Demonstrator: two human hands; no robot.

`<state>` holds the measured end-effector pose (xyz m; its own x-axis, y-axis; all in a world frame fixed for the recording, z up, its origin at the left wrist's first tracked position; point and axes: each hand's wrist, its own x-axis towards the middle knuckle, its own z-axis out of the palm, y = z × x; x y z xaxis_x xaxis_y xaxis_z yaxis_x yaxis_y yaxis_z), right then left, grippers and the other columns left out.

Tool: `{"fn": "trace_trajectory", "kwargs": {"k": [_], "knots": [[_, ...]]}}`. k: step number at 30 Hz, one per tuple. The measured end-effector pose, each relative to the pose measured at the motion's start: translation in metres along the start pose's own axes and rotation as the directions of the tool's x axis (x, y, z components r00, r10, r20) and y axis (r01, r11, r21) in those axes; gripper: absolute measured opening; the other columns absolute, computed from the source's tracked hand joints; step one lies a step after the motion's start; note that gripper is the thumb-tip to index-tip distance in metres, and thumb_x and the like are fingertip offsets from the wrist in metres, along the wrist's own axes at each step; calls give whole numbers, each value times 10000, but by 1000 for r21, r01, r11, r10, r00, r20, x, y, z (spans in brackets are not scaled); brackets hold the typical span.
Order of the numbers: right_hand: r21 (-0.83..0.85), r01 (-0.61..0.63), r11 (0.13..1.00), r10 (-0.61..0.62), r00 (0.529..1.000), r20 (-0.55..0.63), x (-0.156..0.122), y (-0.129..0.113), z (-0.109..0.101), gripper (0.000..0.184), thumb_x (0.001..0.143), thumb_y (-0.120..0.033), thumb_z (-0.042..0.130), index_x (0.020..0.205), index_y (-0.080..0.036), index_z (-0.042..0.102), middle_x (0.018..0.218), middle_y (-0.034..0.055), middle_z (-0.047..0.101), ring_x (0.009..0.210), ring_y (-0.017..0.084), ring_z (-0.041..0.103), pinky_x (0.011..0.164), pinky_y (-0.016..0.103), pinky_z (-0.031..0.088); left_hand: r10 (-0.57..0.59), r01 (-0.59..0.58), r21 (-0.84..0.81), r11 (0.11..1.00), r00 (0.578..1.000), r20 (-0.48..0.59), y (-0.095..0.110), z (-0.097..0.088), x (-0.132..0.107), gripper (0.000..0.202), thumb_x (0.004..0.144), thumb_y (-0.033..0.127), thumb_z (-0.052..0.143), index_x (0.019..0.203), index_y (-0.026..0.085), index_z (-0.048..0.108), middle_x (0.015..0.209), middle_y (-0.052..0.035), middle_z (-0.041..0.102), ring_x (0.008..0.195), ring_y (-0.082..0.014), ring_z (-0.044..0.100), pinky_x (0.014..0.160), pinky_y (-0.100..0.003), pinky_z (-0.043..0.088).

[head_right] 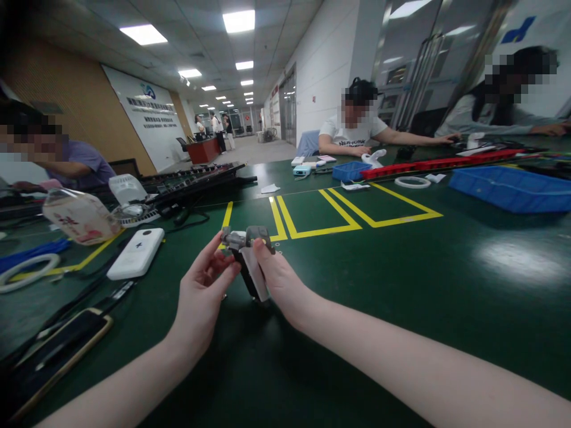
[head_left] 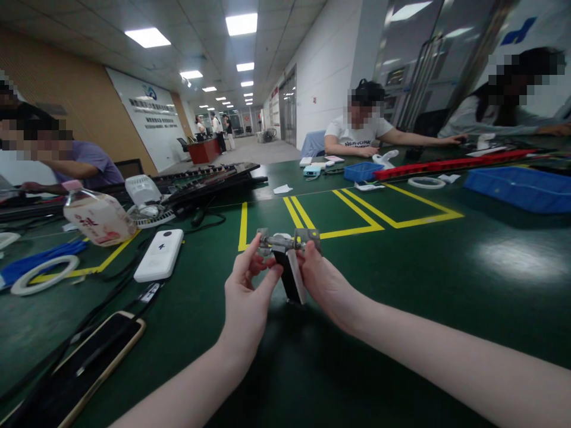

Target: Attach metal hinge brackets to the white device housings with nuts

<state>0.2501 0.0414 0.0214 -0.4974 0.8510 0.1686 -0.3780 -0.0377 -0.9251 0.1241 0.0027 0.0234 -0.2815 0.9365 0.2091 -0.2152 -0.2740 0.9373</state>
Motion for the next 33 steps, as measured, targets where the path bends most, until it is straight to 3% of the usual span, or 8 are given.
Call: {"fn": "trace_trajectory", "kwargs": {"k": [7, 10, 13, 17, 23, 28, 31, 33], "knots": [[-13, -93, 996, 93, 995, -38, 2, 7, -7, 676, 815, -739, 350, 1059, -187, 654, 934, 93, 674, 796, 187, 606, 764, 337, 467, -50, 50, -12, 999, 999, -16, -6, -4, 1, 513, 719, 103, 714, 1189, 280, 611, 1040, -12, 616, 991, -176, 587, 818, -255, 494], [-54, -100, 993, 97, 993, -63, 3, 7, -6, 684, 804, -759, 331, 1008, -193, 657, 849, 78, 660, 717, 177, 585, 677, 318, 461, -7, 6, 99, 995, 1000, 8, -7, -3, 0, 495, 733, 140, 718, 1196, 274, 610, 1062, -21, 601, 1007, -182, 562, 834, -263, 471], [-85, -41, 996, 33, 995, -90, -1, 1, 1, 694, 785, -777, 337, 1005, -196, 646, 795, 71, 647, 688, 182, 581, 638, 315, 454, 38, -45, 213, 976, 999, 36, -7, -1, 0, 474, 750, 167, 713, 1200, 274, 609, 1079, -21, 600, 983, -171, 553, 871, -273, 438], [-100, 31, 995, -44, 990, -135, -8, -8, 9, 656, 778, -762, 393, 978, -193, 654, 809, 72, 654, 711, 190, 592, 645, 317, 458, 54, -77, 248, 966, 994, 96, -2, 0, -3, 489, 770, 176, 691, 1236, 280, 584, 1093, -23, 590, 972, -167, 554, 875, -281, 439], [-129, 85, 988, -115, 964, -242, -6, -10, 1, 683, 744, -799, 388, 875, -184, 656, 851, 71, 676, 785, 202, 621, 654, 309, 469, 114, -153, 316, 936, 983, 141, 0, 0, -4, 508, 781, 180, 671, 1264, 289, 557, 1114, -22, 558, 928, -149, 563, 884, -285, 429], [-248, 172, 953, -263, 875, -405, -1, -28, -27, 711, 666, -864, 376, 814, -218, 633, 768, 25, 681, 670, 174, 605, 575, 284, 454, 104, -143, 325, 935, 985, 136, -7, -5, 3, 520, 796, 204, 636, 1295, 265, 502, 1116, -37, 551, 874, -143, 553, 809, -291, 449], [-353, 209, 912, -362, 814, -453, -5, -50, -63, 728, 682, -864, 347, 848, -216, 633, 784, 31, 684, 696, 186, 617, 533, 271, 445, 85, -147, 338, 930, 978, 191, -7, -7, 6, 380, 826, 195, 586, 1200, 248, 557, 1080, -32, 554, 844, -136, 543, 756, -269, 448], [-449, 186, 874, -427, 733, -529, -9, -67, -98, 768, 670, -876, 337, 861, -192, 631, 777, 59, 678, 688, 202, 626, 468, 263, 412, 109, -183, 336, 924, 967, 229, -6, -8, 8, 294, 832, 157, 550, 1112, 238, 590, 1044, -23, 551, 832, -131, 535, 732, -256, 442]]}}
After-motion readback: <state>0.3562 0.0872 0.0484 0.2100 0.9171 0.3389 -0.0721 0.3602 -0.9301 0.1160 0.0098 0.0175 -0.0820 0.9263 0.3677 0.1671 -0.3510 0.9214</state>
